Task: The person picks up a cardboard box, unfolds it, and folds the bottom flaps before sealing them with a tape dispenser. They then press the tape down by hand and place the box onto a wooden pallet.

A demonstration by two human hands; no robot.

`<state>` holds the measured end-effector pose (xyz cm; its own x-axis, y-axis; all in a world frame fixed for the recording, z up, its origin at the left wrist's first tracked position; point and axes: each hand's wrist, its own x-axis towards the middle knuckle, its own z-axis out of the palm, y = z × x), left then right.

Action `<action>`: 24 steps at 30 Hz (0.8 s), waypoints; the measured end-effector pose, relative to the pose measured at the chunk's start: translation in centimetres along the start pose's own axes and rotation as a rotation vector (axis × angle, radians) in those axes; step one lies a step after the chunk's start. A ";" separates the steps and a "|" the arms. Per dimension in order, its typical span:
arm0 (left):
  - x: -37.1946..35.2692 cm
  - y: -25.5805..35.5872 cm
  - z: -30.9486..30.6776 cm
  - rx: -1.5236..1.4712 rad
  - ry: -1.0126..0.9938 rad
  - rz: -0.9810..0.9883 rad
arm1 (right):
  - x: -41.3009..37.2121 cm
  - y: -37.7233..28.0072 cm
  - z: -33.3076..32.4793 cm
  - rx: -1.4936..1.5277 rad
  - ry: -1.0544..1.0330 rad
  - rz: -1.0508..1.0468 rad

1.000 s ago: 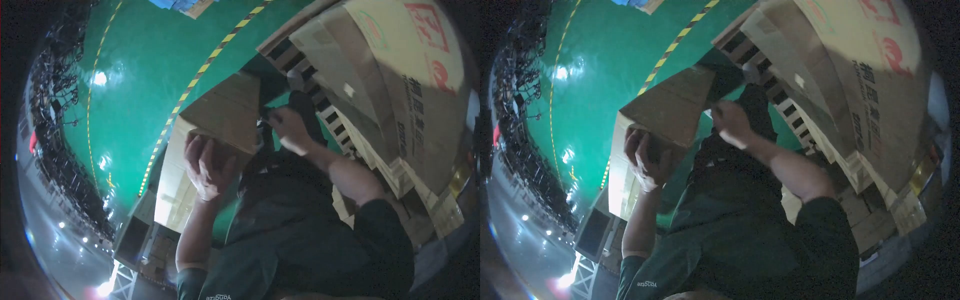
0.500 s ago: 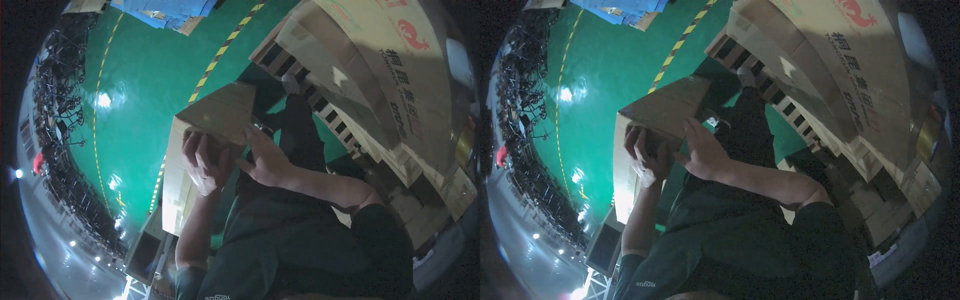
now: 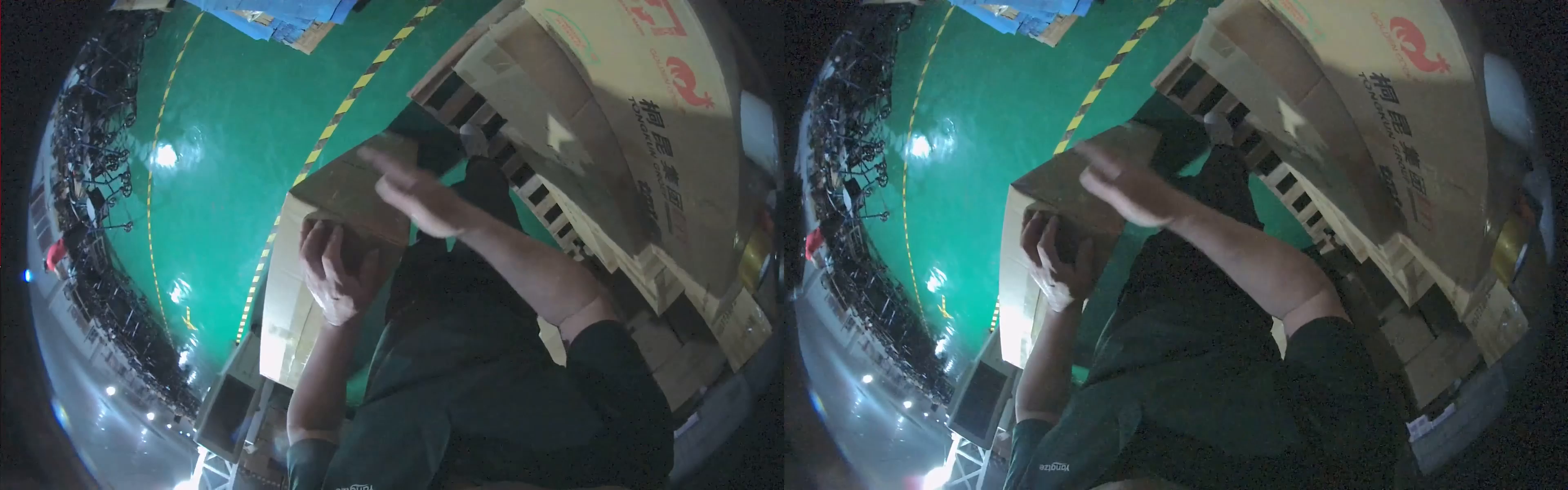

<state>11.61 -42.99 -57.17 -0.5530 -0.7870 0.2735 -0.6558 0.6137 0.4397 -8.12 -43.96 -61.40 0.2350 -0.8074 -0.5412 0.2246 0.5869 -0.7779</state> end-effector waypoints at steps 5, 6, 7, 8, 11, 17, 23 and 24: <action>-0.1 -0.3 0.4 0.059 0.040 0.011 | 6.1 6.3 2.3 -0.367 -0.048 -0.412; -0.2 -0.2 0.2 0.066 0.034 0.006 | 7.4 8.0 1.8 -0.366 -0.035 -0.386; -0.2 -0.2 0.2 0.067 0.029 0.004 | 8.8 9.7 1.1 -0.374 0.003 -0.331; -0.2 -0.1 0.2 0.062 0.019 0.005 | 9.9 11.4 0.4 -0.379 0.048 -0.272; -0.2 0.0 0.5 0.020 -0.002 -0.007 | 11.1 15.4 -2.8 -0.482 0.318 0.005; 0.3 0.1 -0.4 0.002 0.000 -0.023 | 5.8 10.5 -5.8 -0.361 0.356 0.170; -6.0 -4.1 -8.6 0.142 0.303 -0.436 | 1.9 1.0 -4.0 -0.482 0.210 0.149; -9.0 -6.2 -10.2 0.190 0.367 -0.516 | 1.1 0.1 -2.9 -0.473 0.191 0.141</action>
<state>25.93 -40.36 -53.65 0.0454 -0.9331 0.3567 -0.8878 0.1261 0.4427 -10.64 -44.95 -62.97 0.0461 -0.7453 -0.6651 -0.2582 0.6343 -0.7287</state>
